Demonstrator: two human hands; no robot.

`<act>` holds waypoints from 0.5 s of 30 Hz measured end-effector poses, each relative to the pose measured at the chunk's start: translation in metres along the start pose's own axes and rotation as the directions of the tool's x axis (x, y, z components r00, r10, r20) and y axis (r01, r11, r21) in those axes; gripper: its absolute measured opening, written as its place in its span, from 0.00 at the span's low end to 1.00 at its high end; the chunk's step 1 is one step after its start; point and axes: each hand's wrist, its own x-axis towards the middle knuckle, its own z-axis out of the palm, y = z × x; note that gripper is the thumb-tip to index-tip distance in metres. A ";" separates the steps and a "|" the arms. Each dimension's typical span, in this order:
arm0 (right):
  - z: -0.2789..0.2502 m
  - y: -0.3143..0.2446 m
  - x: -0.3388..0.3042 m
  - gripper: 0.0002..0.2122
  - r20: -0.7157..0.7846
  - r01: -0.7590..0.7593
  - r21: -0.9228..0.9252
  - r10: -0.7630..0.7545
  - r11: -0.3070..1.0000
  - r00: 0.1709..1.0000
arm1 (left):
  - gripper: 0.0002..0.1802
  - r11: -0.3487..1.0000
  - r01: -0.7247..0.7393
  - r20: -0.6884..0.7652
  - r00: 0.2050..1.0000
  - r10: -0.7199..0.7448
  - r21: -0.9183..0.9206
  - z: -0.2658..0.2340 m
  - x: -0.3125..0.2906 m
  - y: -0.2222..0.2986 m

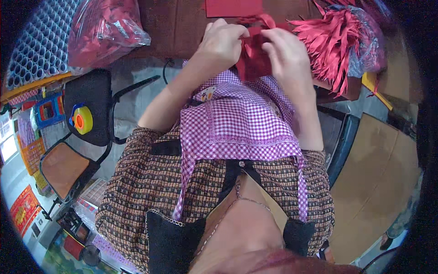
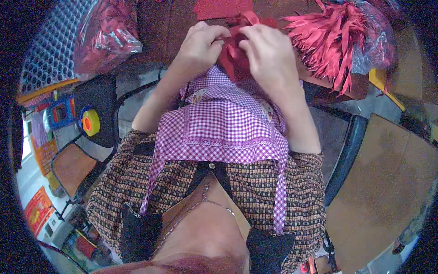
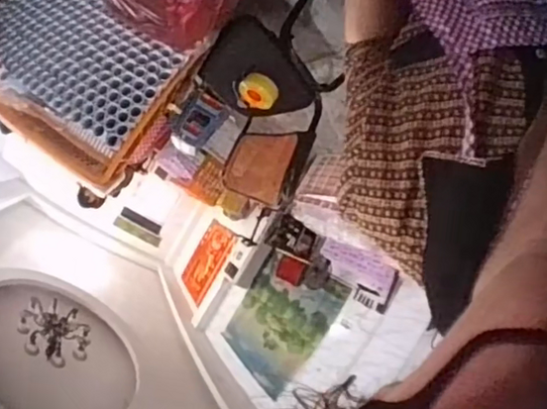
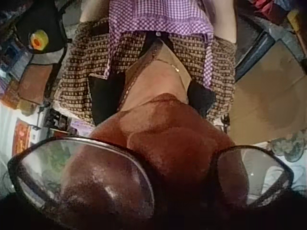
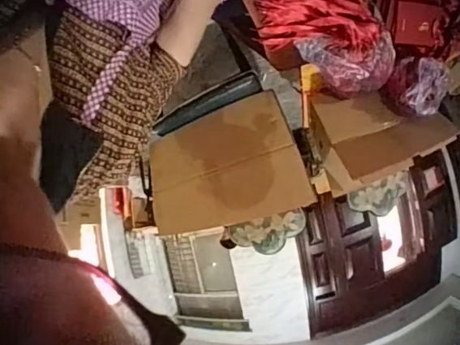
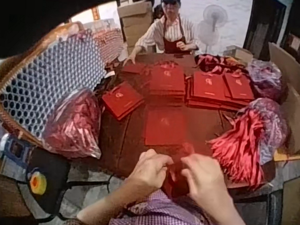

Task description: The person attaches ribbon handles to small gift bags by hand, threading ribbons through the slots of each bag.

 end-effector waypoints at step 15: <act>0.011 0.075 0.032 0.13 0.785 -0.471 0.470 -0.111 0.747 0.609 | 0.08 0.916 -0.335 0.076 0.930 0.358 -0.223 0.014 0.015 -0.002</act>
